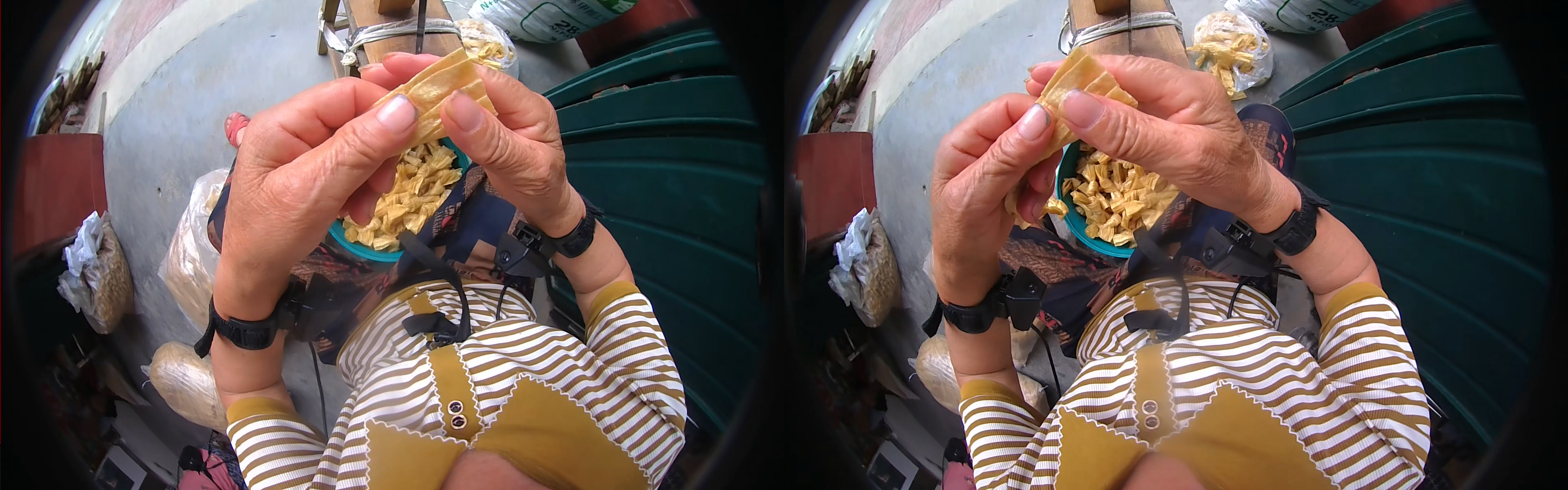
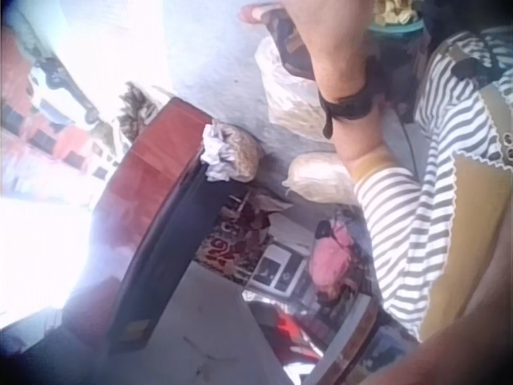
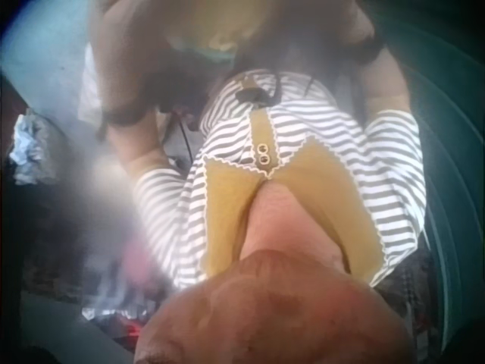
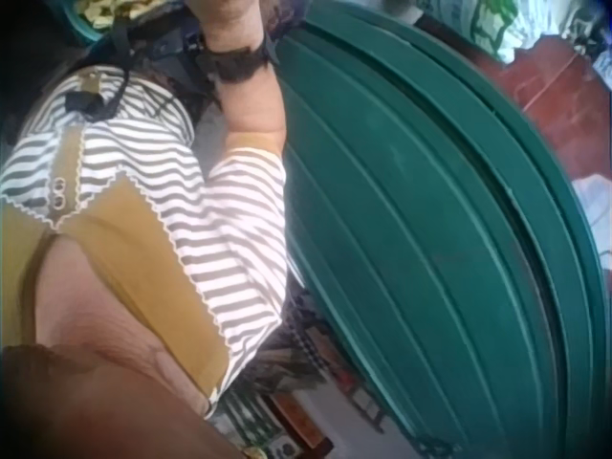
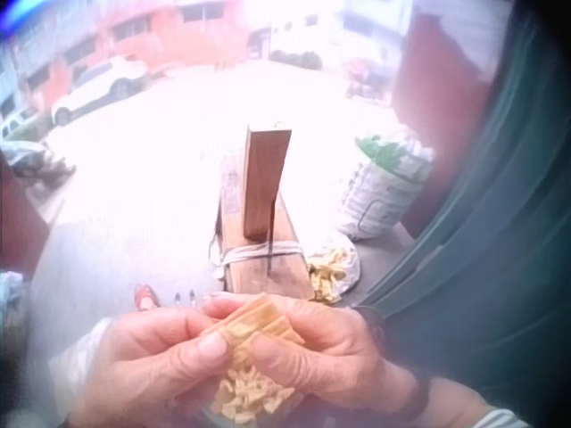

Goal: The person knots strips of dried bean curd skin by hand and places them into a green bucket. The person also reaches into a large plastic bag to retrieve more strips.

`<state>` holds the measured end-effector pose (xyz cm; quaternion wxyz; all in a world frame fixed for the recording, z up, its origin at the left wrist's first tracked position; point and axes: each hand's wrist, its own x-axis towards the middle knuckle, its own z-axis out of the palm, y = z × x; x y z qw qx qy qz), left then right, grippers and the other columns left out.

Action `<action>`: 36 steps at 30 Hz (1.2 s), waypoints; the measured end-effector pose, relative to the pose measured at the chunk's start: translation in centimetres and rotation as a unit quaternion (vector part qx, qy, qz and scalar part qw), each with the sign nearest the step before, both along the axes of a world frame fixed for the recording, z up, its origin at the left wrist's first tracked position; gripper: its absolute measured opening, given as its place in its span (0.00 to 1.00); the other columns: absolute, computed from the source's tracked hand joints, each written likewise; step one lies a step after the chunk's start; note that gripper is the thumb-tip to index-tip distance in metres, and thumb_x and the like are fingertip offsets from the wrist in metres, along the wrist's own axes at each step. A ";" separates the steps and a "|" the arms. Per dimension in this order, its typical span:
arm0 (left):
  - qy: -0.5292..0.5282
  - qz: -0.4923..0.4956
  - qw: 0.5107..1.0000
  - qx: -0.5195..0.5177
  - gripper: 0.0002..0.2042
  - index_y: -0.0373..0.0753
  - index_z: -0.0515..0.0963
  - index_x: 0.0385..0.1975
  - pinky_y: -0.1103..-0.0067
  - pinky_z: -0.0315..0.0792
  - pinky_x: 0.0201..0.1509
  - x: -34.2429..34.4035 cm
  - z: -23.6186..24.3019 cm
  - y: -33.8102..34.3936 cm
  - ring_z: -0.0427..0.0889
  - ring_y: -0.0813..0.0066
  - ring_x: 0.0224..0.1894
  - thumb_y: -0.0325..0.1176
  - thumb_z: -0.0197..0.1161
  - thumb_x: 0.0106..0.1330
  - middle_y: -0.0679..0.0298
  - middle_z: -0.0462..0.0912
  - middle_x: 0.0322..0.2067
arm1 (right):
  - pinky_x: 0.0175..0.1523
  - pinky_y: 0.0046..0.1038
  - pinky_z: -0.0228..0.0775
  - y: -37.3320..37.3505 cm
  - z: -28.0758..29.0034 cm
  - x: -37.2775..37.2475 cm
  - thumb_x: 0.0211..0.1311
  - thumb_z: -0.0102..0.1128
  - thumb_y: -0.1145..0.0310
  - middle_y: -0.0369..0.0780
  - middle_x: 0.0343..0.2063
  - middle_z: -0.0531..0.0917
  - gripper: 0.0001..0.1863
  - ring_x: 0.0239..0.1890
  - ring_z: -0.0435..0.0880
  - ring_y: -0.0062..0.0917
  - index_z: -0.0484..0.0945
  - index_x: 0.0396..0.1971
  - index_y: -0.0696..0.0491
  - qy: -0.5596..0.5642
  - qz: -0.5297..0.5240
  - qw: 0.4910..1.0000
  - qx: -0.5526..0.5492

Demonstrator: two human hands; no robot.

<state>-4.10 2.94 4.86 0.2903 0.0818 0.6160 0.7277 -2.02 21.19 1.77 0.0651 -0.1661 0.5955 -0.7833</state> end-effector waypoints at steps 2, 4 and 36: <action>0.017 0.017 0.999 -0.025 0.12 0.34 0.76 0.34 0.91 0.54 0.15 0.2 -0.4 0.2 0.62 0.88 0.12 0.38 0.54 0.68 0.69 0.71 0.16 | 0.55 0.20 0.67 -0.3 -0.7 0.1 0.64 0.57 0.67 0.40 0.48 0.78 0.22 0.48 0.76 0.18 0.69 0.56 0.61 -0.013 0.016 0.999 -0.038; -0.004 0.026 1.000 -0.006 0.12 0.34 0.76 0.35 0.91 0.55 0.15 0.2 -0.7 0.2 0.63 0.88 0.12 0.38 0.54 0.68 0.69 0.72 0.17 | 0.53 0.19 0.68 -0.6 -1.2 0.2 0.64 0.57 0.67 0.39 0.45 0.79 0.20 0.47 0.76 0.17 0.72 0.53 0.60 -0.017 0.002 0.997 -0.074; -0.067 -0.029 0.981 0.182 0.14 0.32 0.73 0.41 0.82 0.73 0.46 3.0 -2.4 0.1 0.78 0.80 0.40 0.20 0.65 0.55 0.63 0.79 0.38 | 0.20 0.14 0.54 0.8 -1.8 4.5 0.66 0.55 0.59 0.29 0.17 0.72 0.14 0.16 0.66 0.10 0.76 0.28 0.53 -0.324 0.102 0.937 -0.082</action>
